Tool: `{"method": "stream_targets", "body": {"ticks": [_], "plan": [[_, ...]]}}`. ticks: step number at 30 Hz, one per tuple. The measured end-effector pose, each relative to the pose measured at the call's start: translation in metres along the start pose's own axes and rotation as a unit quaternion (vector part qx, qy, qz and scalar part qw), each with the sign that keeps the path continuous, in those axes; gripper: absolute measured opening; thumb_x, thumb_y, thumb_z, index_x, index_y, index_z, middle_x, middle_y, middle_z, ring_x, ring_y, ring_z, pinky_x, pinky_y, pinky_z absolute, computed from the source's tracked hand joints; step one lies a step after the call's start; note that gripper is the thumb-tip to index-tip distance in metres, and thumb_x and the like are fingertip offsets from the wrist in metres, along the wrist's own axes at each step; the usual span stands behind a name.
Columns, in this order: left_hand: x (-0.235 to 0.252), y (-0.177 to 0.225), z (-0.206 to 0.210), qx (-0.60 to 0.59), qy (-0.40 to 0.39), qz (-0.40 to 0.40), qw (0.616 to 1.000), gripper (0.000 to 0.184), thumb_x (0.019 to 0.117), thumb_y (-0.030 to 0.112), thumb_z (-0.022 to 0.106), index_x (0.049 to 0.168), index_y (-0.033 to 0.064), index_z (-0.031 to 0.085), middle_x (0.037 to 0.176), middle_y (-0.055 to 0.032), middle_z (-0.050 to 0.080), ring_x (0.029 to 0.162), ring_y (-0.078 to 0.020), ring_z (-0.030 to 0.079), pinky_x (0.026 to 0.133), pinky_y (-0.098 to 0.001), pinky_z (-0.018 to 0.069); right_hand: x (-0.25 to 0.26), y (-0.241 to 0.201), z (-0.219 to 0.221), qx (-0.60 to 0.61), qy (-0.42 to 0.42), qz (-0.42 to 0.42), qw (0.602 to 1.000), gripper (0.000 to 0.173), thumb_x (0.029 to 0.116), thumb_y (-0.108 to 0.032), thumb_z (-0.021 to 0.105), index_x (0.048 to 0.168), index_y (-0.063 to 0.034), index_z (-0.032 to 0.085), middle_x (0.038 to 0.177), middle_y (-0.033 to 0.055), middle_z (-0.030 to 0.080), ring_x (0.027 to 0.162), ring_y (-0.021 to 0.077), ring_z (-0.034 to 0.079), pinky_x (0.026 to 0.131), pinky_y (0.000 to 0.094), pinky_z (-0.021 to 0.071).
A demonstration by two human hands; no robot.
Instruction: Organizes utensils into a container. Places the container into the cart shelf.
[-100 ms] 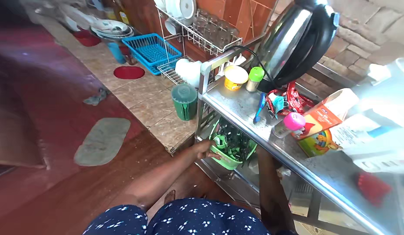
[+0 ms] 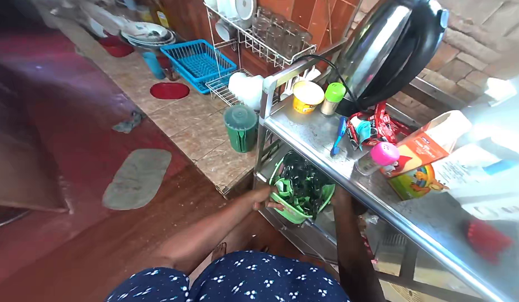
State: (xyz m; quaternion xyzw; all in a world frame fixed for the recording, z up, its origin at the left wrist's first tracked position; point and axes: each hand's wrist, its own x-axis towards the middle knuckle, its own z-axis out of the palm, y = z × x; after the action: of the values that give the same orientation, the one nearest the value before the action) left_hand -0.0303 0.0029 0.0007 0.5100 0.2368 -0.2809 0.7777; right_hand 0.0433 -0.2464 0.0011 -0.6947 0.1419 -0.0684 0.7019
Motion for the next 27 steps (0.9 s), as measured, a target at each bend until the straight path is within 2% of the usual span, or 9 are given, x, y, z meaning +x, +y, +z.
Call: {"method": "stream_targets", "body": {"ticks": [2,5,10,12,15,18,19,22,27], "plan": [[-0.014,-0.012,-0.007,0.02,-0.001,-0.005,1.0,0.04,0.1045,0.009,0.042,0.144,0.0025,0.039,0.115,-0.0201,0.065,0.092,-0.0299,0.072,0.081,-0.0459,0.0617,-0.023,-0.012,0.005,0.03,0.024,0.065,0.997,0.036,0.1067,-0.009,0.049,0.141,0.002,0.049,0.134,0.0179,0.058,0.12,0.0229,0.058,0.101,0.042,0.0514],[-0.032,-0.029,-0.026,0.027,-0.008,-0.01,1.0,0.032,0.1043,0.009,0.044,0.135,0.0002,0.046,0.107,-0.0157,0.067,0.089,-0.0255,0.071,0.08,-0.043,0.0618,-0.05,0.022,-0.003,0.079,0.01,0.086,0.993,0.041,0.1125,-0.018,0.033,0.151,-0.0023,0.037,0.14,0.0178,0.054,0.121,0.0225,0.058,0.099,0.042,0.0533],[-0.06,-0.046,-0.075,0.05,0.002,-0.013,0.999,0.028,0.1004,0.01,0.051,0.126,0.0004,0.054,0.1,-0.0118,0.068,0.086,-0.0218,0.069,0.078,-0.0408,0.0599,-0.109,0.044,0.016,0.127,0.031,0.084,0.988,0.04,0.1122,-0.016,0.034,0.151,-0.0048,0.037,0.137,0.0154,0.056,0.119,0.0197,0.06,0.097,0.0397,0.0553],[-0.076,-0.047,-0.099,0.071,-0.009,-0.004,0.997,0.034,0.0984,0.01,0.054,0.131,0.002,0.051,0.101,-0.0109,0.067,0.086,-0.0201,0.068,0.077,-0.0391,0.0597,-0.135,0.048,0.033,0.13,0.031,0.06,0.989,0.041,0.1122,-0.016,0.033,0.151,-0.0042,0.037,0.137,0.0159,0.057,0.12,0.0186,0.061,0.098,0.0385,0.0555],[-0.099,-0.046,-0.149,0.103,-0.032,0.018,0.994,0.059,0.0948,0.011,0.057,0.151,0.0087,0.038,0.111,-0.0113,0.066,0.094,-0.0191,0.067,0.082,-0.04,0.0581,-0.171,0.052,0.071,0.123,0.01,0.033,0.992,0.04,0.1106,-0.013,0.036,0.149,-0.0027,0.038,0.134,0.0156,0.058,0.119,0.017,0.062,0.098,0.0373,0.0562],[-0.12,-0.044,-0.202,0.127,-0.002,0.028,0.991,0.036,0.0972,0.012,0.056,0.131,0.0008,0.054,0.104,-0.0112,0.068,0.091,-0.0191,0.067,0.082,-0.0407,0.0574,-0.202,0.054,0.12,0.068,-0.017,0.014,0.997,0.042,0.1056,-0.006,0.046,0.147,0.0028,0.041,0.13,0.0172,0.061,0.116,0.0161,0.064,0.097,0.0349,0.0571],[-0.126,-0.043,-0.22,0.116,0.008,0.027,0.993,0.035,0.0974,0.011,0.056,0.13,0.0005,0.054,0.104,-0.0116,0.068,0.091,-0.0198,0.068,0.081,-0.041,0.0583,-0.209,0.052,0.141,0.07,-0.021,0.019,0.997,0.041,0.1066,-0.007,0.045,0.146,0.0026,0.041,0.128,0.0166,0.062,0.114,0.0154,0.064,0.095,0.0344,0.0569],[-0.149,-0.028,-0.268,0.065,0.025,0.016,0.997,0.05,0.0966,0.006,0.052,0.145,0.0075,0.039,0.108,-0.0129,0.068,0.091,-0.0215,0.07,0.079,-0.04,0.0607,-0.225,0.049,0.204,0.088,-0.052,0.008,0.995,0.043,0.1058,-0.006,0.044,0.147,0.0053,0.039,0.128,0.0169,0.061,0.113,0.0137,0.063,0.097,0.0317,0.0561],[-0.156,0.014,-0.347,0.015,0.062,0.019,0.998,0.067,0.0957,0.003,0.048,0.156,0.0144,0.021,0.114,-0.0204,0.066,0.093,-0.0331,0.071,0.078,-0.0501,0.0617,-0.22,0.053,0.308,0.182,-0.076,0.022,0.98,0.041,0.1068,-0.005,0.04,0.146,0.0041,0.038,0.126,0.0178,0.061,0.11,0.0151,0.064,0.094,0.0318,0.0567]]}}
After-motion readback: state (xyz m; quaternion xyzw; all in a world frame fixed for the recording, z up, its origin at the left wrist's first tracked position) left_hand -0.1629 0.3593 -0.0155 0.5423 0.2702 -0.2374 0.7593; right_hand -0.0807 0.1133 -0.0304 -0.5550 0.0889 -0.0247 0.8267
